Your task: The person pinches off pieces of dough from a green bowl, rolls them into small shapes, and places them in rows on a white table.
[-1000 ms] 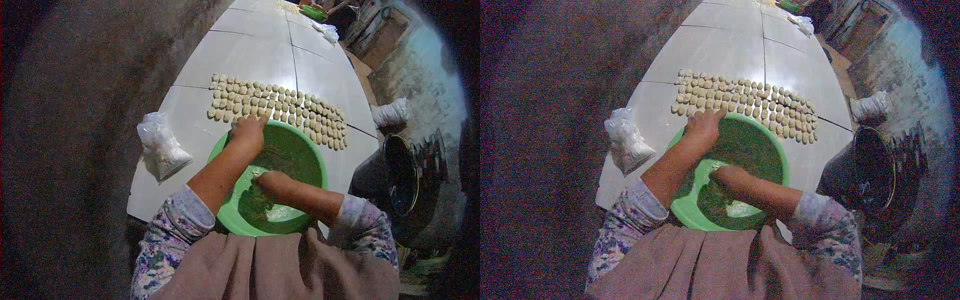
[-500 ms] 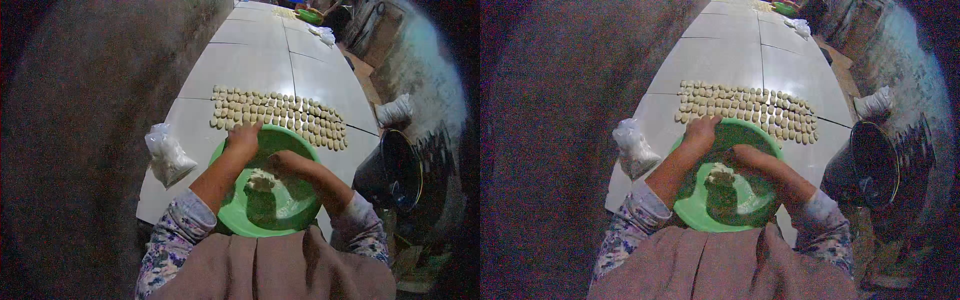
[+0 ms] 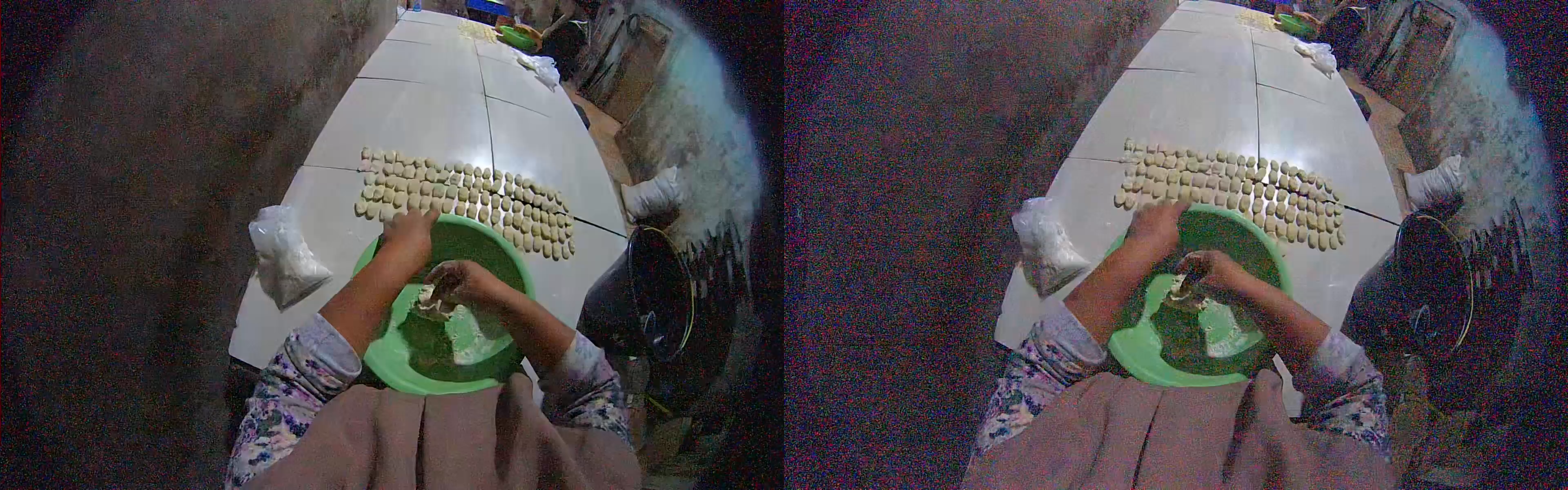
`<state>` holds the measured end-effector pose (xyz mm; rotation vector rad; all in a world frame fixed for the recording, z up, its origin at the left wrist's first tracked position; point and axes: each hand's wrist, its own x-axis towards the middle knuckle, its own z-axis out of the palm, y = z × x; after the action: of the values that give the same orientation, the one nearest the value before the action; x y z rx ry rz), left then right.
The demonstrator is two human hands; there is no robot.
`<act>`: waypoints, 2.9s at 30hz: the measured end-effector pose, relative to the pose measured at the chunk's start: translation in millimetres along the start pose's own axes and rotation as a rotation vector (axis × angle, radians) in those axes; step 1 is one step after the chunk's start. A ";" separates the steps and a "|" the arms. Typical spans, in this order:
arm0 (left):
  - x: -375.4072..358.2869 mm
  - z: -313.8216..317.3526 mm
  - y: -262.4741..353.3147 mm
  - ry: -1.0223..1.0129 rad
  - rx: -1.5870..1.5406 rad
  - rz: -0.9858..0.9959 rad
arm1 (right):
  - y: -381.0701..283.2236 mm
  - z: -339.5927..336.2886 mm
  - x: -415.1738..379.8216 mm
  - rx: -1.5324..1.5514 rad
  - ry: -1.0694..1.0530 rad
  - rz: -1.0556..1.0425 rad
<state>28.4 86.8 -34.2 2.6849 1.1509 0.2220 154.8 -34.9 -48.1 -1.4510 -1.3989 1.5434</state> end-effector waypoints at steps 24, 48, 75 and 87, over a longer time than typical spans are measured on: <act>-4.9 -0.7 -6.8 0.056 -0.225 0.040 | -5.2 34.1 -10.4 -0.962 0.109 -0.198; -123.0 -25.9 13.3 -0.162 -1.093 -0.136 | -11.4 31.8 -40.1 0.048 0.249 -0.247; -135.9 -8.6 -6.2 -0.645 -1.771 -0.378 | -38.3 65.2 -69.3 -0.524 0.620 -0.422; -143.4 10.1 8.7 -0.261 -1.264 -0.195 | -2.0 50.7 -65.5 -0.236 0.465 -0.366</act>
<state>-61.3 -24.8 -49.6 1.4305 0.7555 0.3804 121.3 -109.1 -32.8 -1.4651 -1.4820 0.7739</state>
